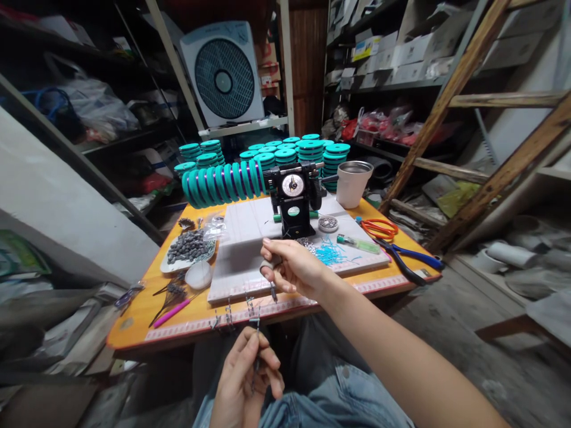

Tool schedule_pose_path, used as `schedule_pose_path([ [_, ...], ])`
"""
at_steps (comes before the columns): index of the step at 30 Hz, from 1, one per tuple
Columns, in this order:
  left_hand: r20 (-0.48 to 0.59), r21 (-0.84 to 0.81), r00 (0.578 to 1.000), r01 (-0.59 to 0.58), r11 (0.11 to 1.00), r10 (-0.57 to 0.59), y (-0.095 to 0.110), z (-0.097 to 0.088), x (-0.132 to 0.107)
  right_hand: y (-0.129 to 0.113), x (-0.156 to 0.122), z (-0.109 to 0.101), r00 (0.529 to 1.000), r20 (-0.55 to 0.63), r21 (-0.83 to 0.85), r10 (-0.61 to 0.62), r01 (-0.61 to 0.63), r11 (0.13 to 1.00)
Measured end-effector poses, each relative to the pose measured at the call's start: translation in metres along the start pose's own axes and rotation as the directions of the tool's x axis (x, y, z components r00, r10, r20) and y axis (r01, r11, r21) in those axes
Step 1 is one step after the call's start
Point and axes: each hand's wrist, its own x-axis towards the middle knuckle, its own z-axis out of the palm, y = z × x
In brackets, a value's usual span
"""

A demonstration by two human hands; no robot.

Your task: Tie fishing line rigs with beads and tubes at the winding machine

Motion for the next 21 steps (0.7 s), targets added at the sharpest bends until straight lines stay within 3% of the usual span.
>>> schedule_pose_path([
  [9, -0.047, 0.011, 0.999, -0.016, 1.000, 0.017, -0.008, -0.002, 0.000, 0.002, 0.001, 0.002, 0.999, -0.004, -0.099, -0.044, 0.044, 0.994],
  [16, -0.107, 0.076, 0.992, -0.055, 0.996, 0.063, -0.018, -0.011, 0.010, -0.001, 0.001, -0.011, 0.945, -0.164, -0.313, -0.284, 0.224, 0.923],
  [21, -0.176, 0.198, 0.983, -0.025, 0.980, 0.061, -0.029, -0.030, 0.018, 0.011, 0.007, -0.012, 0.977, -0.104, -0.472, -0.185, 0.115, 0.874],
])
